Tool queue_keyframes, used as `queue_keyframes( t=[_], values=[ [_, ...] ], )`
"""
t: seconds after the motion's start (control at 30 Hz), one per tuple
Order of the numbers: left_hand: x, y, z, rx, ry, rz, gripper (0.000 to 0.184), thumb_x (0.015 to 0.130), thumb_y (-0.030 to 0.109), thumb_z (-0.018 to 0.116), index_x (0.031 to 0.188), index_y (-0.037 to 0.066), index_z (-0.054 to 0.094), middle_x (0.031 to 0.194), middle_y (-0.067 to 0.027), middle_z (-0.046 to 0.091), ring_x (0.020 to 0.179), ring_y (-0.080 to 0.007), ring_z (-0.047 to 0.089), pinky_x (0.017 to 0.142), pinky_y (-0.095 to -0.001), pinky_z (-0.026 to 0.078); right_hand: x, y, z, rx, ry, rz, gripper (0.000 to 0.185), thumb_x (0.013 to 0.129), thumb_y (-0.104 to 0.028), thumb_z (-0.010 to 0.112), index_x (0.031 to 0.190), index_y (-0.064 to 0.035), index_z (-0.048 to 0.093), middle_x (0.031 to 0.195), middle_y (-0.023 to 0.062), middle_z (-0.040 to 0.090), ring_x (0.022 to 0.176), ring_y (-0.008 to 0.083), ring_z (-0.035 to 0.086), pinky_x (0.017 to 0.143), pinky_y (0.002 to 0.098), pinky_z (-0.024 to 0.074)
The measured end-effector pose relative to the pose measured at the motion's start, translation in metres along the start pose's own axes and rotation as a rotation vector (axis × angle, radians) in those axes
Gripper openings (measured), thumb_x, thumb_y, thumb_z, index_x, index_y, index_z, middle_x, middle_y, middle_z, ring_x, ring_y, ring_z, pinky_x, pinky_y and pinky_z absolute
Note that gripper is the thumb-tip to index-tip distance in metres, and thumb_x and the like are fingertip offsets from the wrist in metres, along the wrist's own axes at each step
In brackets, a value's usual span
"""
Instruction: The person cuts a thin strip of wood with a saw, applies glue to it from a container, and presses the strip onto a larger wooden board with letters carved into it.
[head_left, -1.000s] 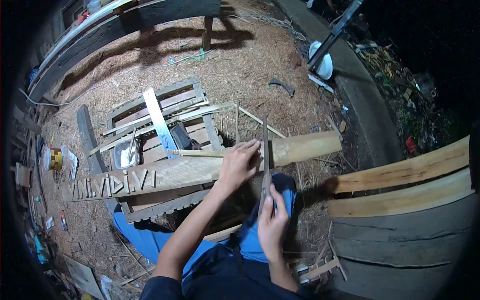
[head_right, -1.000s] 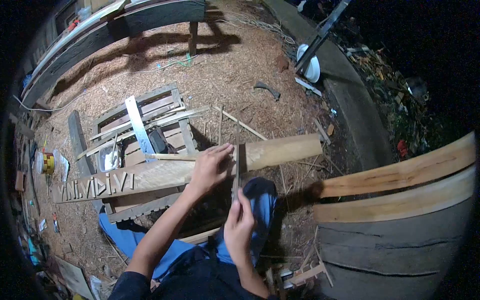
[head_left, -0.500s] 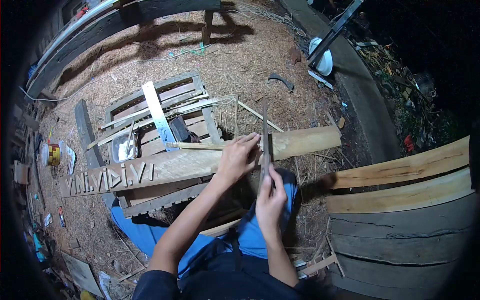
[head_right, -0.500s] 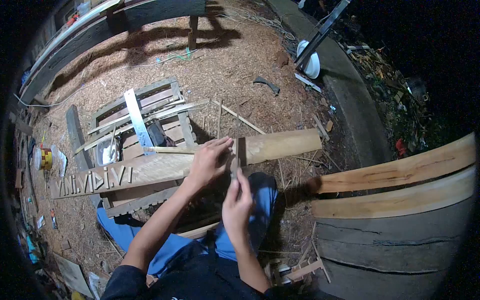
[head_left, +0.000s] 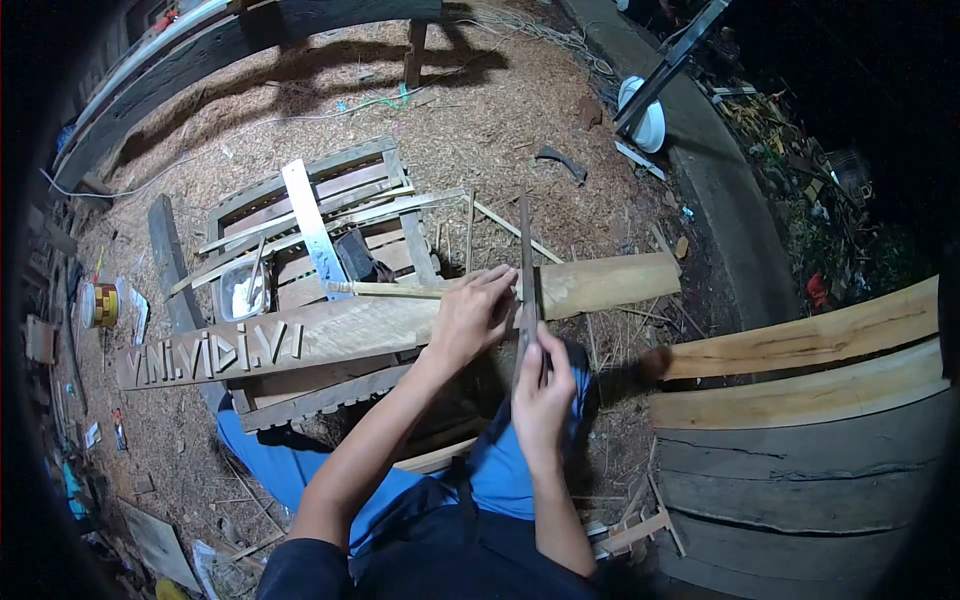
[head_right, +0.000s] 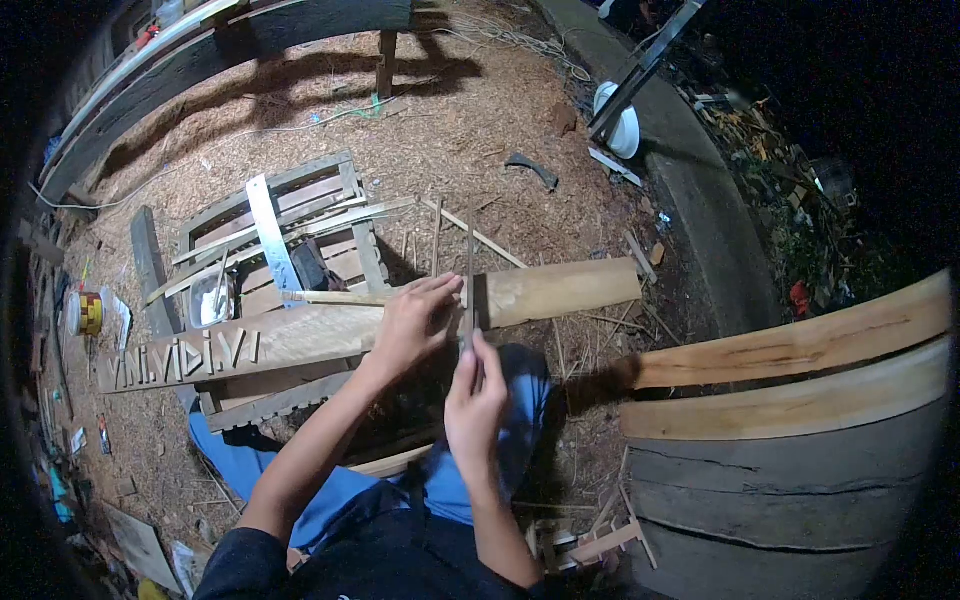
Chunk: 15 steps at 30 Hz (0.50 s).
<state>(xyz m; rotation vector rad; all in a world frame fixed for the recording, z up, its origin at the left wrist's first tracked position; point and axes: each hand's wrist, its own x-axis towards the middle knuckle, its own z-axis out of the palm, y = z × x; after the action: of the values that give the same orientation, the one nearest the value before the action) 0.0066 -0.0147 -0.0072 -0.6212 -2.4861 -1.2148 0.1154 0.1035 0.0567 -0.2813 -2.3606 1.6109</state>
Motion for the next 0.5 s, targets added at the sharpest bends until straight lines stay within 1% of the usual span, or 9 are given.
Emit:
queue_keyframes(
  t=[0.17,0.2,0.3,0.33,0.37,0.4,0.43,0.47,0.5],
  values=[
    [-0.001,-0.004,-0.002,0.013,-0.002,0.007,0.046,0.088,0.018,0.072,0.130,-0.001,0.067,0.135,-0.0199,0.068,0.124,-0.0371,0.064,0.110,-0.0443,0.049,-0.040,0.008,-0.021,0.095,0.002,0.041,0.033,0.107,-0.007,0.054,0.136,0.0097,0.059,0.133,0.0226,0.067,0.126,0.0251,0.064,0.108,0.0353,0.0481],
    [0.000,-0.003,-0.001,0.019,-0.005,-0.003,0.047,0.088,0.017,0.072,0.130,-0.001,0.066,0.135,-0.0200,0.068,0.124,-0.0375,0.063,0.110,-0.0446,0.048,-0.039,0.005,-0.022,0.093,-0.012,0.136,0.034,0.108,-0.009,0.055,0.136,0.0094,0.060,0.132,0.0220,0.067,0.124,0.0228,0.064,0.106,0.0344,0.0487],
    [0.003,0.000,0.001,-0.030,0.001,-0.003,0.047,0.087,0.016,0.074,0.131,0.000,0.067,0.134,-0.0214,0.068,0.123,-0.0383,0.064,0.108,-0.0452,0.050,-0.004,-0.004,-0.011,0.040,-0.013,0.031,0.034,0.108,-0.013,0.056,0.134,0.0087,0.061,0.125,0.0209,0.071,0.112,0.0215,0.068,0.098,0.0333,0.0527],
    [0.003,-0.005,0.000,-0.026,0.018,0.007,0.047,0.087,0.015,0.076,0.131,0.001,0.068,0.133,-0.0216,0.068,0.122,-0.0388,0.066,0.107,-0.0454,0.051,0.004,0.006,-0.007,0.084,0.003,0.062,0.034,0.108,-0.013,0.056,0.134,0.0089,0.061,0.122,0.0202,0.072,0.110,0.0215,0.069,0.096,0.0331,0.0537],
    [0.003,-0.009,-0.001,-0.003,-0.008,0.025,0.052,0.085,0.013,0.076,0.134,0.001,0.066,0.134,-0.0220,0.068,0.123,-0.0392,0.065,0.107,-0.0457,0.051,0.006,0.011,-0.008,0.083,0.011,0.012,0.033,0.109,-0.013,0.055,0.135,0.0067,0.062,0.109,0.0122,0.071,0.090,0.0132,0.064,0.077,0.0274,0.0495],
    [0.001,-0.008,0.000,-0.065,-0.031,-0.046,0.051,0.082,0.011,0.077,0.131,0.002,0.066,0.139,-0.0206,0.064,0.131,-0.0384,0.060,0.111,-0.0463,0.048,0.004,0.016,-0.010,0.073,0.011,-0.035,0.032,0.110,-0.013,0.054,0.135,0.0044,0.062,0.097,0.0043,0.069,0.071,0.0049,0.058,0.059,0.0217,0.0453],
    [0.000,-0.007,-0.004,-0.010,-0.052,0.003,0.049,0.081,0.011,0.077,0.128,0.003,0.066,0.142,-0.0192,0.063,0.134,-0.0378,0.057,0.115,-0.0466,0.044,0.006,0.031,-0.001,0.060,0.127,-0.317,0.032,0.110,-0.014,0.053,0.137,0.0011,0.061,0.082,-0.0007,0.064,0.057,0.0023,0.050,0.047,0.0217,0.0355],
    [0.002,-0.007,-0.006,0.042,-0.072,0.057,0.046,0.080,0.011,0.077,0.124,0.004,0.066,0.144,-0.0177,0.062,0.138,-0.0371,0.054,0.118,-0.0469,0.041,-0.003,0.042,-0.007,0.068,0.117,-0.324,0.032,0.110,-0.014,0.053,0.137,0.0011,0.061,0.082,-0.0007,0.064,0.057,0.0023,0.050,0.047,0.0217,0.0355],
    [0.006,-0.008,-0.004,0.054,-0.054,0.052,0.046,0.080,0.011,0.077,0.124,0.004,0.066,0.144,-0.0177,0.062,0.138,-0.0371,0.054,0.118,-0.0469,0.041,-0.007,0.037,-0.016,0.112,0.097,-0.192,0.032,0.110,-0.014,0.053,0.139,-0.0006,0.060,0.078,-0.0016,0.061,0.052,0.0022,0.046,0.044,0.0221,0.0320]
  ],
)
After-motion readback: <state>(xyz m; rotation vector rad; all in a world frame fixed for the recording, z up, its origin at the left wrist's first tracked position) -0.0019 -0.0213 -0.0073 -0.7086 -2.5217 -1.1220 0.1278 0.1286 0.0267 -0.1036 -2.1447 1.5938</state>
